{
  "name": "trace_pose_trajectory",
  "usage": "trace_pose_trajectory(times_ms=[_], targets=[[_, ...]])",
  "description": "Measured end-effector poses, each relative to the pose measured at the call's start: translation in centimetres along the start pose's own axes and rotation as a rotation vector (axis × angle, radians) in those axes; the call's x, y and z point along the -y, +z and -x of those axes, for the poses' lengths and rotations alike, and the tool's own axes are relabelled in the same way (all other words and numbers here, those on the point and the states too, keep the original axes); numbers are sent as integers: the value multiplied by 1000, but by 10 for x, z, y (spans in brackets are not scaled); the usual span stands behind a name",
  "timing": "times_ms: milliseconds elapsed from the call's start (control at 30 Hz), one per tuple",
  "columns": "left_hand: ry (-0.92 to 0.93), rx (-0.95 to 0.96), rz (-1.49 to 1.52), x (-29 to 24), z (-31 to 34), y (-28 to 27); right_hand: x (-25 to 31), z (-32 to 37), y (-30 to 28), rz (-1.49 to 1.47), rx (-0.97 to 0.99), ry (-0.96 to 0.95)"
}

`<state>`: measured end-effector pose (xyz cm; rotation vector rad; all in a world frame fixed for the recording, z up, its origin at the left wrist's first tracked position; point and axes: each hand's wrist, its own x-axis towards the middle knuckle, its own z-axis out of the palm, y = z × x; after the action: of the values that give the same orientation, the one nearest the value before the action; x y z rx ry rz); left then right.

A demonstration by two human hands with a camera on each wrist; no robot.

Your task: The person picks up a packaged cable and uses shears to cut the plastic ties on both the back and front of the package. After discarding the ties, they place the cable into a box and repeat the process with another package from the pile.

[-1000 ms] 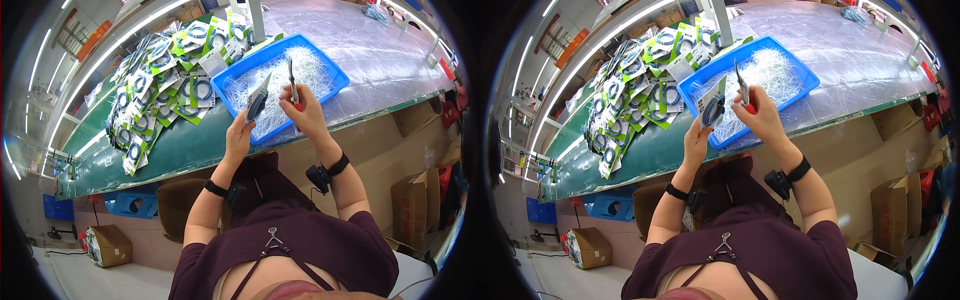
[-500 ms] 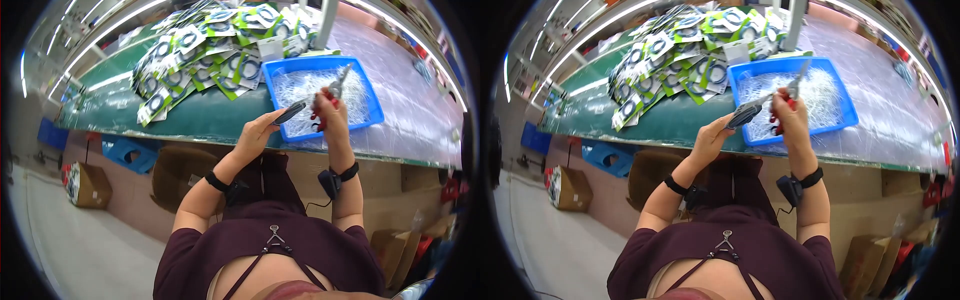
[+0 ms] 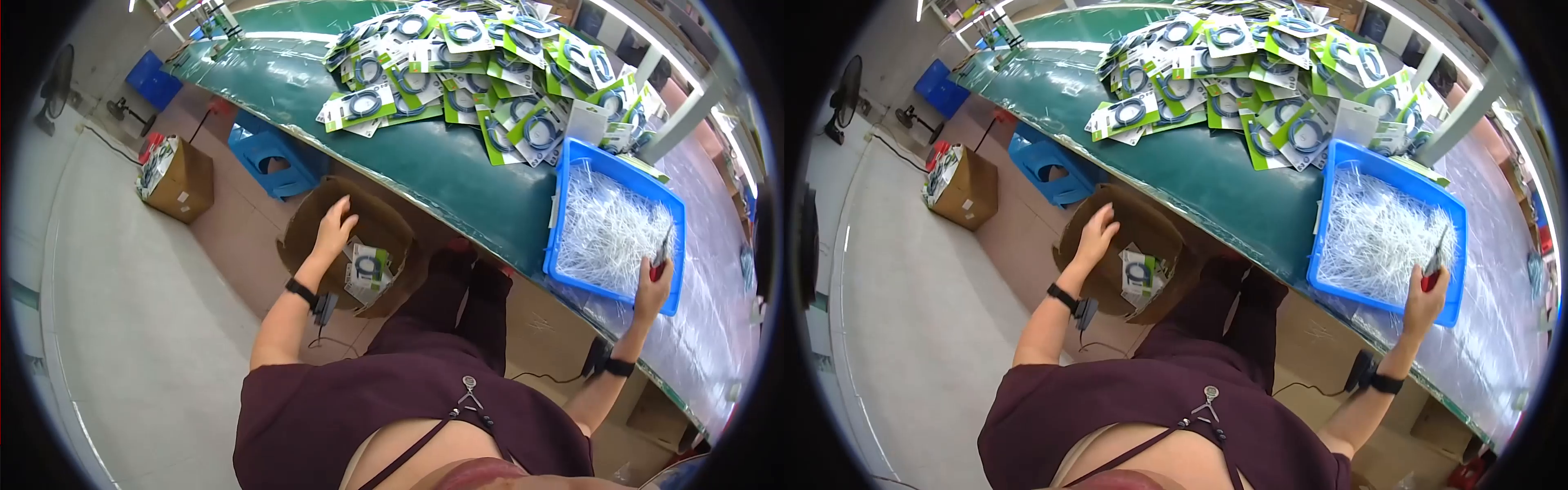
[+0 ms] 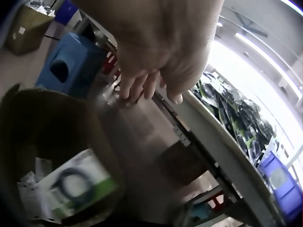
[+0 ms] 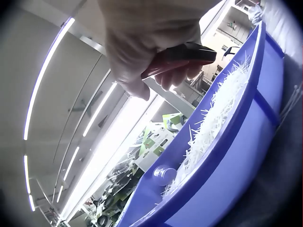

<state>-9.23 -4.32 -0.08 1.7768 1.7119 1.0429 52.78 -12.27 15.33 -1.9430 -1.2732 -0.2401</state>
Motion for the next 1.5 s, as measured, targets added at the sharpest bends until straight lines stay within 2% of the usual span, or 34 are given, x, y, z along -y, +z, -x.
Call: trace_pose_trajectory(times_ms=[67, 100, 167, 233, 267, 333, 367, 433, 533, 600, 700, 733, 800, 867, 933, 1000, 1067, 1100, 1200, 1333, 1500], targets=[[249, -88, -136, -24, -54, -2, 8, 13, -7, -207, 22, 49], [360, -118, -199, -26, -86, -3, 9, 19, -12, -205, 24, 44], [404, -96, -382, -17, -158, -8, 8, 29, -22, -356, 127, 98], [312, -77, -673, 8, -226, -9, 10, 39, -32, -428, 162, 122], [321, -78, -663, -7, -239, -15, 12, 45, -38, -449, 181, 141], [57, 233, -930, -35, -264, -25, 11, 54, -49, -454, 184, 164], [74, 238, -919, -33, -275, -24, 9, 59, -54, -454, 182, 166], [6, 409, -932, -25, -294, -26, 4, 68, -59, -459, 183, 177], [-15, 386, -821, -19, -306, -29, -5, 73, -62, -477, 185, 260], [-38, 367, -773, -24, -301, -30, -1, 74, -63, -496, 195, 298], [-29, -3, -371, -40, -282, -30, 12, 68, -64, -609, 203, 400], [-22, 0, -384, -51, -270, -30, 21, 67, -63, -618, 199, 413], [-118, 556, 813, -79, -224, -17, 39, 66, -63, -925, 446, 270], [-60, 741, 1115, -157, -159, 5, 77, 67, -55, -915, 587, 277], [-61, 873, 1262, -204, -115, 34, 93, 69, -34, -668, 691, 43], [-57, 930, 1310, -246, -84, 64, 123, 78, -18, -515, 581, -49], [-28, 936, 1407, -276, -61, 92, 127, 89, -7, -439, 484, -168], [-36, 988, 1403, -286, -53, 107, 126, 95, -6, -422, 459, -131], [173, 967, 1292, -310, -29, 143, 119, 106, -7, -397, 475, -59], [237, 965, 1280, -336, 3, 164, 100, 110, -16, -292, 326, -75], [257, 1005, 1284, -349, 18, 173, 93, 110, -29, -266, 316, -13]])
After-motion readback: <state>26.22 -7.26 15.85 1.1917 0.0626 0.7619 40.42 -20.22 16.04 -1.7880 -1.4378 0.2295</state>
